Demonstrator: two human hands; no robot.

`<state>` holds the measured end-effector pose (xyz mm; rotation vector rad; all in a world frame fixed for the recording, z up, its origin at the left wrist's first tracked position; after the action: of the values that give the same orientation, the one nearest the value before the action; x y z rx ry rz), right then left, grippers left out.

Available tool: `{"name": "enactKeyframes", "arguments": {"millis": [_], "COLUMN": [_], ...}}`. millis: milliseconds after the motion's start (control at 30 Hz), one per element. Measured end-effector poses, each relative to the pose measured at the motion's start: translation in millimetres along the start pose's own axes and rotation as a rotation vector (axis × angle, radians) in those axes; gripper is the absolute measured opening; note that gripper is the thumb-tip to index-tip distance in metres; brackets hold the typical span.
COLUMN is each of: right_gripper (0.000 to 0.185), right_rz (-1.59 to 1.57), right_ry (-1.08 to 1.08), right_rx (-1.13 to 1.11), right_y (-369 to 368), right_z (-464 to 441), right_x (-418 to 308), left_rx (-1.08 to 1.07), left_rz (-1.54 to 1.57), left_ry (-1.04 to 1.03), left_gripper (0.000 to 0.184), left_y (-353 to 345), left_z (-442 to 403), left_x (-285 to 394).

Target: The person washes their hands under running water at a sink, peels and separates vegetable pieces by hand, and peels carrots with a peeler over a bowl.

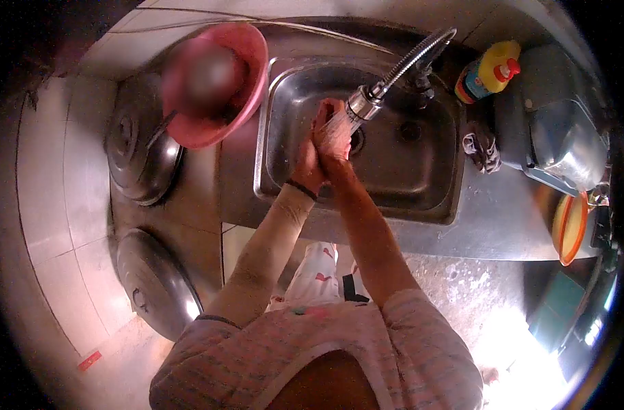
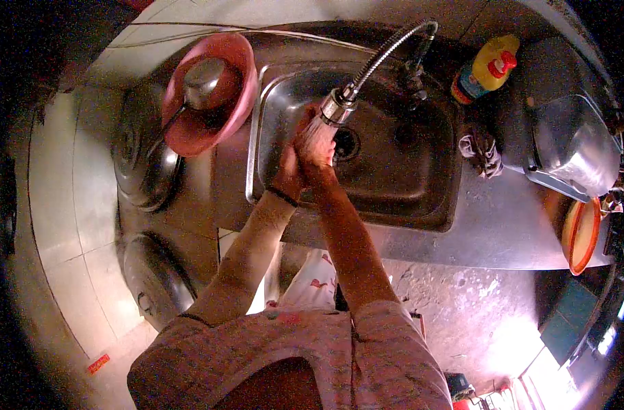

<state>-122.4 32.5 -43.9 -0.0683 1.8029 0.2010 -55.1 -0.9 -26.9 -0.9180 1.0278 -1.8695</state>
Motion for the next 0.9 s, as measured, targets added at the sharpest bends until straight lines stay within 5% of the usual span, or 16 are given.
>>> {"name": "enactKeyframes", "arguments": {"millis": [33,67,167,267,400,533,600,700,800,900], "right_gripper": [0.017,0.016,0.021,0.021,0.024,0.035,0.04,0.043,0.045,0.052], "right_rz": [0.292,0.231,0.035,0.123,0.199,0.175,0.108,0.642,0.635,0.627], "right_ry": [0.181,0.265,0.067,-0.221,-0.236,0.201,0.169,0.53,0.508,0.488], "right_rx": [0.024,0.058,-0.008,-0.106,-0.355,-0.319,-0.371,-0.454,-0.54,-0.52], "right_y": [1.0,5.4,20.6,32.1,48.6,56.8,64.3,71.5,74.3,74.5], "right_z": [5.9,11.0,26.8,37.3,39.7,50.5,49.3,59.1,63.3,62.1], "right_x": [7.5,5.8,4.6,-28.3,-44.1,-53.7,-53.6,-49.8,-56.0,-63.0], "left_rx": [0.162,0.25,0.597,0.483,0.372,0.302,0.427,0.475,0.581,0.586], "left_rz": [-0.084,-0.099,-0.423,-0.418,-0.417,-0.269,-0.48,-0.683,-0.797,-1.13], "left_ry": [-0.027,0.05,-0.124,-0.108,-0.09,-0.148,-0.135,-0.222,-0.18,-0.401], "left_gripper": [0.066,0.062,0.056,0.044,0.04,0.039,0.038,0.032,0.027,0.027], "left_y": [-15.1,-38.0,-42.5,-19.3,-11.8,-9.5,-18.9,-25.2,-38.9,-49.1], "left_z": [3.8,10.9,4.7,-6.2,-5.2,-2.7,-1.6,5.4,11.8,16.5], "left_x": [4.2,10.7,9.6,12.5,10.1,15.3,19.2,17.0,27.8,24.1]}}
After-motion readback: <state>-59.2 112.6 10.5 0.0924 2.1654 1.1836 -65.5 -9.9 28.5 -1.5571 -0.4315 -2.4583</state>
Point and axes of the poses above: each hand's wrist, its own z-axis away from the middle knuckle, its own y-axis out of the back of the hand, x = y × z, the point moved 2 cm from there along -z, towards the middle knuckle, and after that the axes turned 12 degrees about y, right-handed, at the moved point
